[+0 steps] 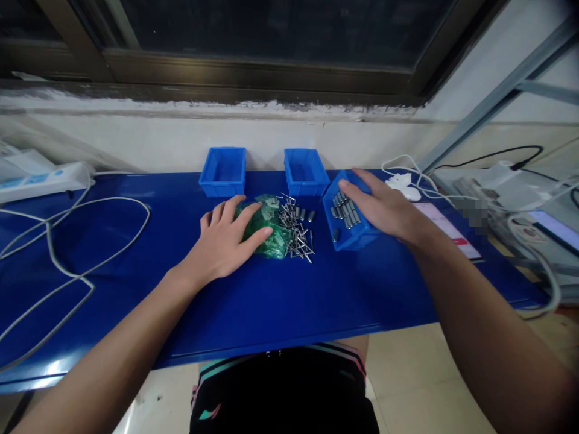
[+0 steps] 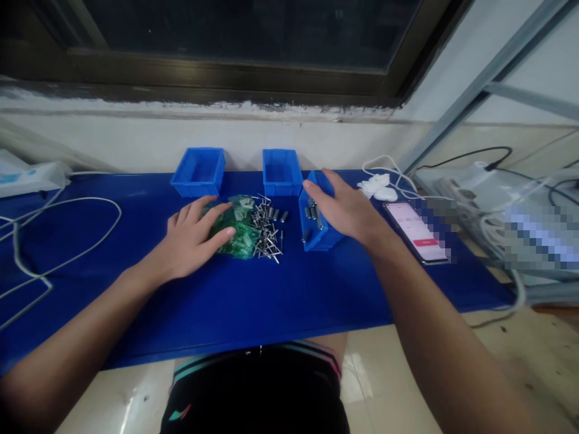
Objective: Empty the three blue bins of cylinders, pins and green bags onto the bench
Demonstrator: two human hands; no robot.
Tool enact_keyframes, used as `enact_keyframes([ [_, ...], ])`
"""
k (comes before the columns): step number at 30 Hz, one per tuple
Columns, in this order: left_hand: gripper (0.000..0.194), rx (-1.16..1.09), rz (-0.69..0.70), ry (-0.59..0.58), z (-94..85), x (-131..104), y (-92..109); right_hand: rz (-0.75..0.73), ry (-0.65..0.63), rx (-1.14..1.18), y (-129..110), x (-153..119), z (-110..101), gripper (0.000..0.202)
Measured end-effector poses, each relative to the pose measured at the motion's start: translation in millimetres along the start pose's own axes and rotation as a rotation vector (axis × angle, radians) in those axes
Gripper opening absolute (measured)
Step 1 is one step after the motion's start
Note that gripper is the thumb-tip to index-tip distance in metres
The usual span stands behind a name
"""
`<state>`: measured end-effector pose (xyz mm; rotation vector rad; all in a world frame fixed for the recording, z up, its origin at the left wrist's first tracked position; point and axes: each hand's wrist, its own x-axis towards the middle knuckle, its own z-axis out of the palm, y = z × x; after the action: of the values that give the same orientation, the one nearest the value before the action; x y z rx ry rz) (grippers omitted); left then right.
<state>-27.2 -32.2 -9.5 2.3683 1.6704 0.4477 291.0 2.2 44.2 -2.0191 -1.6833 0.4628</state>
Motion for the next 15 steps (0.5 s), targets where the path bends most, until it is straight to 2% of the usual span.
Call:
enact_keyframes([
  [3, 0.073, -0.009, 0.000, -0.011, 0.4, 0, 0, -0.022, 0.115, 0.157, 8, -9, 1, 0.084],
  [6, 0.073, -0.012, 0.004, -0.010, 0.4, 0, 0, -0.192, 0.253, 0.338, 21, -28, 12, 0.072],
  [10, 0.072, -0.012, 0.003, -0.010, 0.1, 0, 1, -0.463, 0.374, 0.347, 36, -55, 37, 0.093],
  [12, 0.072, -0.016, 0.004, -0.011, -0.2, 0, 1, -0.477, 0.424, 0.340, 39, -64, 48, 0.104],
  [15, 0.072, -0.016, 0.002, -0.009, -0.5, 0, 1, -0.356, 0.407, 0.382, 41, -71, 57, 0.112],
])
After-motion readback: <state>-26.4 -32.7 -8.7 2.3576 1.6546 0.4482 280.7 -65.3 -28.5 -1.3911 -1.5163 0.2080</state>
